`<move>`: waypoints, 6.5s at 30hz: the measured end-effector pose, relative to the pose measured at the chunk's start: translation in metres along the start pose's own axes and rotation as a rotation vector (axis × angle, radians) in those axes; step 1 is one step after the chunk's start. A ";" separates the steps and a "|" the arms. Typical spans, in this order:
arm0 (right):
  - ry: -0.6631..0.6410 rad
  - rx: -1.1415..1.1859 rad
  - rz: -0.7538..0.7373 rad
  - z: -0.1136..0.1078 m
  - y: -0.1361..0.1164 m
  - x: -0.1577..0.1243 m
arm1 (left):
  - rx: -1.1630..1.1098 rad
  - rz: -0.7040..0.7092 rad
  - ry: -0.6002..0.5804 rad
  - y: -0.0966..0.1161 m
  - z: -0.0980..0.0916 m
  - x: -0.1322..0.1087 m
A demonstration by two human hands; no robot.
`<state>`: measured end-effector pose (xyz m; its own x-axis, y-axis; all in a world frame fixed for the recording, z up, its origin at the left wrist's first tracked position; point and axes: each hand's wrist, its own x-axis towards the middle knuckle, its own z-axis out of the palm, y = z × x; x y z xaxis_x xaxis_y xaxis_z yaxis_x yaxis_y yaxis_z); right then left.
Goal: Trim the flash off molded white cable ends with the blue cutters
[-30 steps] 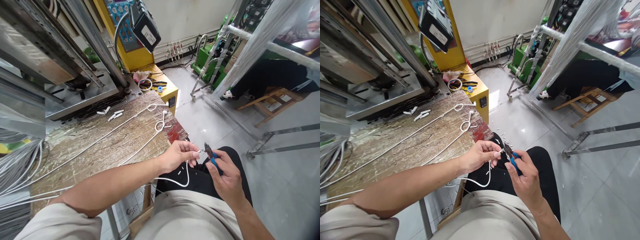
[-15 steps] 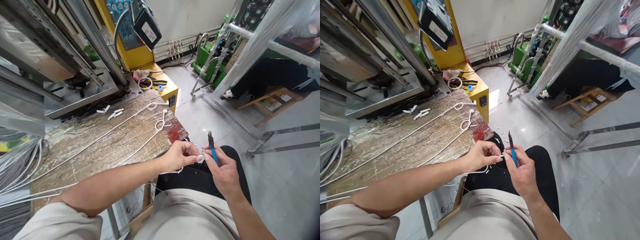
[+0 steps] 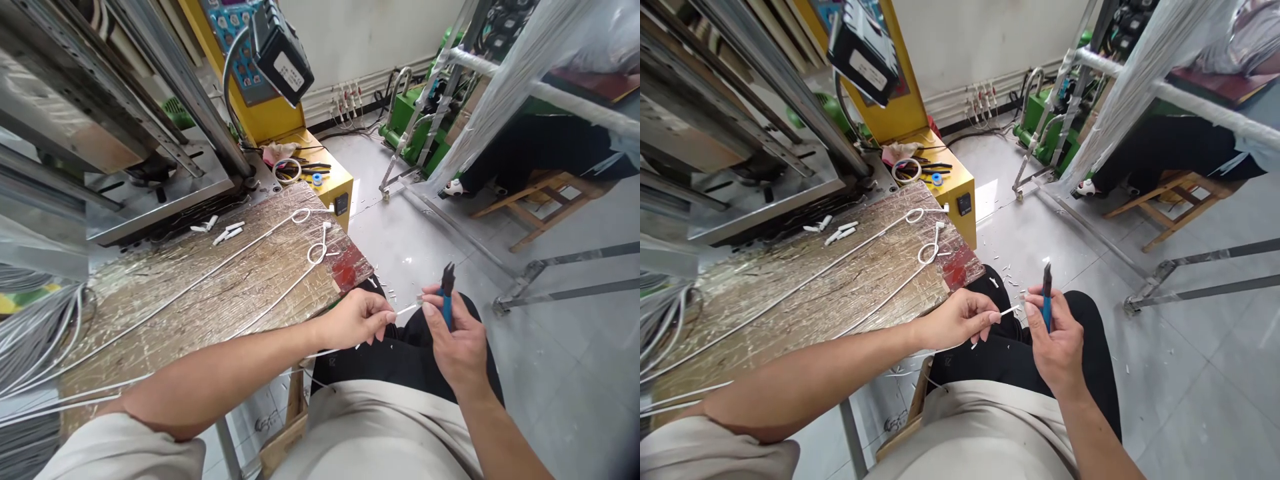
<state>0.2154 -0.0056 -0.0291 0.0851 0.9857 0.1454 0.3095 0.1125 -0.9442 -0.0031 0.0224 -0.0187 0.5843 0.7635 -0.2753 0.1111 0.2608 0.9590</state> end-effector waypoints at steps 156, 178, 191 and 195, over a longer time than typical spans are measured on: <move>-0.256 -0.038 0.144 0.006 -0.012 -0.031 | -0.410 0.043 0.310 0.013 0.000 -0.009; -0.200 -0.802 -0.634 -0.013 -0.023 -0.020 | -0.085 0.172 0.319 0.005 0.003 -0.014; -0.211 -0.824 -0.668 -0.007 -0.023 -0.016 | -0.094 0.186 0.372 0.000 0.005 -0.014; -0.193 -0.710 -0.650 -0.003 -0.013 -0.018 | -0.143 0.145 0.361 -0.002 0.004 -0.014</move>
<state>0.2124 -0.0251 -0.0184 -0.4401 0.7693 0.4631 0.7441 0.6011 -0.2914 -0.0079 0.0089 -0.0164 0.2637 0.9498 -0.1685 -0.0793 0.1955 0.9775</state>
